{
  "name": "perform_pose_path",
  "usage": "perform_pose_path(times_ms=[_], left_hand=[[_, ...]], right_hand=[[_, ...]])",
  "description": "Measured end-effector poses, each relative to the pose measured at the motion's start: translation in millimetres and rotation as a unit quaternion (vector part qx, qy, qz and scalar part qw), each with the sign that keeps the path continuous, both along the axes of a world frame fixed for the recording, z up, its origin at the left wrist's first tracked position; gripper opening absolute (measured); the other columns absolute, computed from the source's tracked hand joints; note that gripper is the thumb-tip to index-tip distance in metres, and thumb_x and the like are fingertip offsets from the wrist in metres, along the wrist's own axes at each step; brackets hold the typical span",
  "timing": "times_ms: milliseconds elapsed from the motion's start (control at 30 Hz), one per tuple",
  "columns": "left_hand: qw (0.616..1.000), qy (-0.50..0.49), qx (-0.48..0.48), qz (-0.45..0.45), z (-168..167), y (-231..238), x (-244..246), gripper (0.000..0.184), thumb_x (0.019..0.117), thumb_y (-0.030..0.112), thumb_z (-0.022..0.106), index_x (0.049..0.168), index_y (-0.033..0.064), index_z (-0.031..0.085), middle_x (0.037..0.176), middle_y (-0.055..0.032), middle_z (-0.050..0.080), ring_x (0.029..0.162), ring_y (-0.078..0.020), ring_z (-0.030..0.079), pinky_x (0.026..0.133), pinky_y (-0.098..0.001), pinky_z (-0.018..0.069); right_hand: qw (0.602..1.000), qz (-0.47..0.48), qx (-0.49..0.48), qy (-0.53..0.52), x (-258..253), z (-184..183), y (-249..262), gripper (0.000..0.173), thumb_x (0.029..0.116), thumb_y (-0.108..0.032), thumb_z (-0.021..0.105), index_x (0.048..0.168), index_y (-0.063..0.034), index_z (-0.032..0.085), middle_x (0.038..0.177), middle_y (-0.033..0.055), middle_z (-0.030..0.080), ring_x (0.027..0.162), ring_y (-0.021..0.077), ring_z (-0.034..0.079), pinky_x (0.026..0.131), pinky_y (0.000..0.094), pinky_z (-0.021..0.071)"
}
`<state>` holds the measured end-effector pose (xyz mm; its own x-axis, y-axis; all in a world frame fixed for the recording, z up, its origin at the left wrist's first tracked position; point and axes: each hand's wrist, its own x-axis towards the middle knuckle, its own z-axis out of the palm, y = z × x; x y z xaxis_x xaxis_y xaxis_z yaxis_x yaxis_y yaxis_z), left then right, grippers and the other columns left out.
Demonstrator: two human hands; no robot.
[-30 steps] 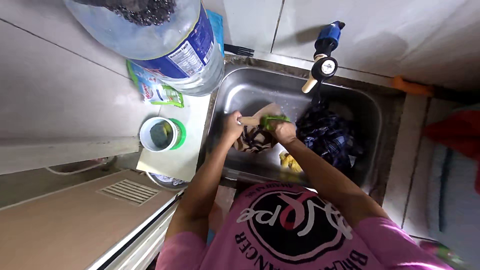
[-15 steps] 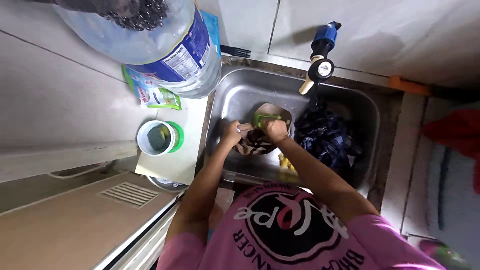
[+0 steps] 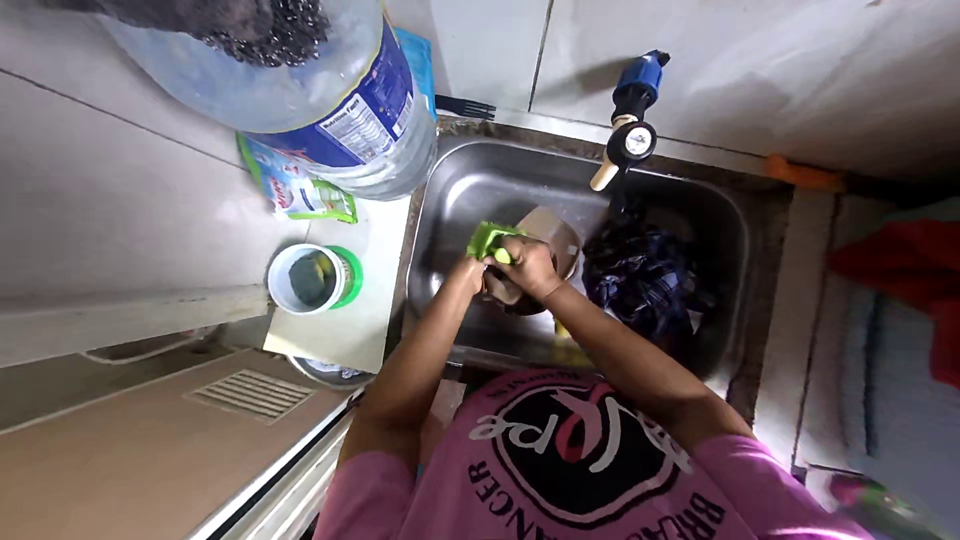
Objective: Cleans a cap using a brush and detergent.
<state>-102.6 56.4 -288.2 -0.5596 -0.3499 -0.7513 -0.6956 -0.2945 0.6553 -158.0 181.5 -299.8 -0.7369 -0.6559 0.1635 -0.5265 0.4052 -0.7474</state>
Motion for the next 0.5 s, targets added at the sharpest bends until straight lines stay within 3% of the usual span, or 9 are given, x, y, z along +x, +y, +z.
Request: perform_pose_path(times_ms=[67, 100, 133, 167, 267, 333, 400, 467, 500], left_hand=[[0.995, -0.015, 0.036, 0.086, -2.4, 2.7, -2.4, 0.032, 0.1103, 0.027, 0.042, 0.126, 0.0045, 0.059, 0.110, -0.0094, 0.062, 0.095, -0.0167, 0.058, 0.084, -0.0365, 0.0503], [0.994, -0.027, 0.042, 0.096, -4.5, -0.7, -2.1, 0.037, 0.1090, 0.033, 0.043, 0.126, 0.0059, 0.061, 0.113, -0.0099, 0.064, 0.100, -0.0189, 0.060, 0.086, -0.0396, 0.0507], [0.994, -0.034, 0.051, 0.089, -1.4, -4.7, 2.1, 0.042, 0.1088, 0.037, 0.044, 0.133, 0.0057, 0.060, 0.128, -0.0133, 0.063, 0.115, -0.0237, 0.059, 0.097, -0.0459, 0.0490], [0.995, -0.036, 0.052, 0.076, 3.2, -6.8, 4.4, 0.046, 0.1088, 0.039, 0.044, 0.137, 0.0058, 0.057, 0.136, -0.0150, 0.059, 0.124, -0.0263, 0.056, 0.102, -0.0496, 0.0464], [0.996, -0.038, 0.023, 0.074, 0.0, -10.3, 4.4, 0.049, 0.1090, 0.041, 0.044, 0.139, 0.0047, 0.056, 0.143, -0.0170, 0.055, 0.132, -0.0286, 0.052, 0.107, -0.0522, 0.0431], [0.996, -0.047, 0.010, 0.076, -7.4, -12.3, 1.6, 0.053, 0.1097, 0.042, 0.043, 0.141, 0.0014, 0.054, 0.146, -0.0206, 0.052, 0.136, -0.0317, 0.048, 0.110, -0.0548, 0.0400], [0.994, -0.053, 0.023, 0.088, -16.1, -10.2, -0.7, 0.054, 0.1097, 0.044, 0.042, 0.142, 0.0014, 0.054, 0.145, -0.0209, 0.054, 0.134, -0.0320, 0.051, 0.109, -0.0551, 0.0419], [0.992, -0.022, 0.030, 0.121, -19.8, -3.5, -2.8, 0.043, 0.1082, 0.038, 0.047, 0.131, 0.0039, 0.060, 0.123, -0.0152, 0.064, 0.111, -0.0253, 0.061, 0.094, -0.0476, 0.0508], [0.988, 0.007, 0.038, 0.147, -17.9, 0.4, -2.9, 0.032, 0.1071, 0.030, 0.049, 0.124, 0.0053, 0.061, 0.111, -0.0113, 0.064, 0.099, -0.0211, 0.061, 0.086, -0.0426, 0.0522]], right_hand=[[0.995, 0.017, 0.099, -0.023, -5.4, -8.7, 1.4, 0.026, 0.0949, -0.023, 0.073, 0.099, 0.0032, 0.073, 0.095, 0.0251, 0.073, 0.092, 0.0437, 0.073, 0.082, 0.0629, 0.0566], [0.977, 0.031, 0.203, -0.062, -17.7, -9.5, 7.3, 0.028, 0.0994, -0.024, 0.066, 0.114, -0.0004, 0.073, 0.109, 0.0263, 0.073, 0.104, 0.0462, 0.070, 0.091, 0.0659, 0.0535], [0.947, 0.042, 0.300, -0.109, -29.6, -9.1, 16.3, 0.032, 0.1032, -0.023, 0.059, 0.127, -0.0043, 0.069, 0.122, 0.0271, 0.069, 0.116, 0.0486, 0.065, 0.098, 0.0686, 0.0487], [0.921, 0.032, 0.364, -0.135, -41.0, -11.4, 27.3, 0.034, 0.1046, -0.022, 0.056, 0.134, -0.0070, 0.066, 0.129, 0.0274, 0.066, 0.121, 0.0503, 0.062, 0.099, 0.0709, 0.0464], [0.884, -0.050, 0.444, -0.136, -70.8, -5.8, 53.3, 0.035, 0.1050, -0.026, 0.057, 0.135, -0.0096, 0.065, 0.128, 0.0278, 0.066, 0.118, 0.0520, 0.062, 0.093, 0.0727, 0.0478], [0.899, -0.089, 0.407, -0.135, -78.6, 11.9, 47.9, 0.043, 0.1037, -0.038, 0.059, 0.134, -0.0088, 0.065, 0.125, 0.0264, 0.068, 0.116, 0.0492, 0.064, 0.092, 0.0701, 0.0490], [0.950, -0.069, 0.274, -0.130, -61.3, 37.4, 24.3, 0.044, 0.0993, -0.039, 0.067, 0.126, -0.0040, 0.069, 0.115, 0.0256, 0.071, 0.110, 0.0464, 0.068, 0.093, 0.0678, 0.0509], [0.990, -0.022, 0.101, -0.097, -30.5, 35.6, -7.3, 0.037, 0.0944, -0.033, 0.073, 0.110, 0.0003, 0.074, 0.099, 0.0226, 0.075, 0.094, 0.0417, 0.073, 0.086, 0.0647, 0.0554], [0.993, -0.005, 0.065, -0.103, -18.4, 26.7, -20.2, 0.036, 0.0943, -0.033, 0.073, 0.107, 0.0009, 0.074, 0.096, 0.0221, 0.075, 0.092, 0.0408, 0.073, 0.085, 0.0644, 0.0555]])
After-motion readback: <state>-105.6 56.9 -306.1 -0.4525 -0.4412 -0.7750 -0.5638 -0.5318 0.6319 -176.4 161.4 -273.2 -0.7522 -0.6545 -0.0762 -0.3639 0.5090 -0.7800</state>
